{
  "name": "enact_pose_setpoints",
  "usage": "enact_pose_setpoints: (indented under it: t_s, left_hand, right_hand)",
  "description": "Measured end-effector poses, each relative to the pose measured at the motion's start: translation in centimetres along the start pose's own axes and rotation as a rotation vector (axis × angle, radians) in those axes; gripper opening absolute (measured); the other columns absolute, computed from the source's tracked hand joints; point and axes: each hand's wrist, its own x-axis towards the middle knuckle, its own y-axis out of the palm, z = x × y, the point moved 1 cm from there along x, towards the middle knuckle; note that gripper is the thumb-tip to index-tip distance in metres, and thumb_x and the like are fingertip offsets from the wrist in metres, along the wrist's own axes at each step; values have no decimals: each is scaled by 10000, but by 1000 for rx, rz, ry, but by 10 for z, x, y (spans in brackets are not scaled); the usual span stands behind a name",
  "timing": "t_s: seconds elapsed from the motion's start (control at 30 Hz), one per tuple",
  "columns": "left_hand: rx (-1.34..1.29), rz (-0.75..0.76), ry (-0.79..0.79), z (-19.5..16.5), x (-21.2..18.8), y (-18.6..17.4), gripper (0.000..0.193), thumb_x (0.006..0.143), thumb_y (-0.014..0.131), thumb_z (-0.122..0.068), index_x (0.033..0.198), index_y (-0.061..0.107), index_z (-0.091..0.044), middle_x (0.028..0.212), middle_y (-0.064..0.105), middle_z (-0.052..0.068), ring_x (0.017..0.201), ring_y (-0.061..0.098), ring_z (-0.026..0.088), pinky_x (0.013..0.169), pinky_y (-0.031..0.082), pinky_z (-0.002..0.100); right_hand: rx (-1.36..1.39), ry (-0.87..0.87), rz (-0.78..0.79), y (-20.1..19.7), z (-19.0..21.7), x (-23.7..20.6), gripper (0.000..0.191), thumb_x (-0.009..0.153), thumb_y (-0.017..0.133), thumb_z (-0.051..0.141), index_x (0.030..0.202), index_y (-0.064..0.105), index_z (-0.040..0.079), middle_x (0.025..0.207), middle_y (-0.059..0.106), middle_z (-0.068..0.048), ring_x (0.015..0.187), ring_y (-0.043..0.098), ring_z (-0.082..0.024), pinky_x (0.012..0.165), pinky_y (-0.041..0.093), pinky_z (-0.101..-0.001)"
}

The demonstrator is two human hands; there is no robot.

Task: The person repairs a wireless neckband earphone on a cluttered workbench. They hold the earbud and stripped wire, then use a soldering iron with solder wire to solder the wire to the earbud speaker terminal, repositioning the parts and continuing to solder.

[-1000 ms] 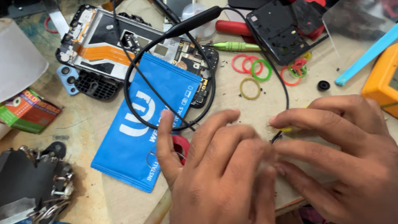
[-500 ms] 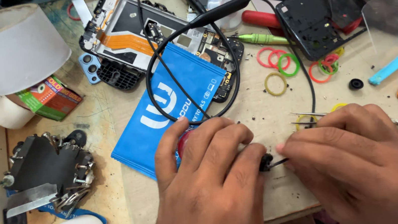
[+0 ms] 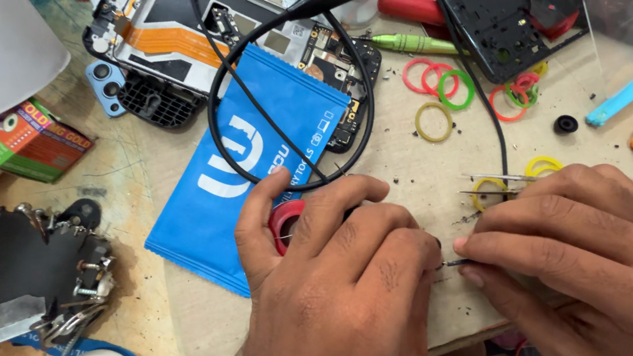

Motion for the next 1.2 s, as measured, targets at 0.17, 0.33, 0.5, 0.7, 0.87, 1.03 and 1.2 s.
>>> enact_pose_setpoints:
  t_s: [0.17,0.33,0.5,0.7,0.87,1.03,1.2]
  left_hand:
    - [-8,21,-13,-1,2,0,298,720,785,-136,1012,733,-102,956,682,18,1144,630,218,1127,231,658]
    - [-13,10,-9,0,1,2,269,736,796,-160,992,734,-106,928,668,6,1112,632,223,1097,256,640]
    - [-22,-19,18,1,1,4,210,778,772,-158,973,741,-89,908,661,21,1073,635,243,1070,267,623]
    - [-29,-40,23,0,1,5,188,780,745,-149,956,740,-83,889,648,26,1069,637,245,1061,262,627]
    - [-34,-41,15,-1,1,6,163,787,742,-145,937,743,-80,868,635,26,1044,653,220,1068,264,626]
    - [-42,-43,21,0,1,6,162,783,734,-141,926,740,-66,864,636,39,1039,656,227,1055,269,631]
    - [-33,-62,15,-1,1,7,164,778,732,-137,919,740,-54,858,643,51,1024,662,232,1049,276,635]
  right_hand:
    - [19,26,4,-1,1,-1,259,698,879,133,917,744,99,887,718,-22,837,686,-199,729,496,-339]
    - [33,-7,0,-1,-3,-1,258,706,882,105,931,758,83,846,694,-31,779,661,-192,696,501,-336]
    - [39,-23,1,0,-6,-1,254,695,874,76,918,752,74,822,672,-37,751,640,-198,693,507,-338]
    - [43,-23,18,3,-4,2,254,663,840,92,885,722,58,836,668,-59,778,635,-222,724,511,-356]
    - [-5,12,4,5,1,3,222,691,830,117,866,710,53,842,671,-61,802,630,-244,774,511,-387]
    - [-26,-3,0,8,2,2,195,725,825,140,849,702,53,830,674,-58,797,637,-255,774,513,-397]
    - [-9,-2,-11,9,3,4,205,762,824,183,842,695,45,813,678,-55,771,637,-245,745,508,-379]
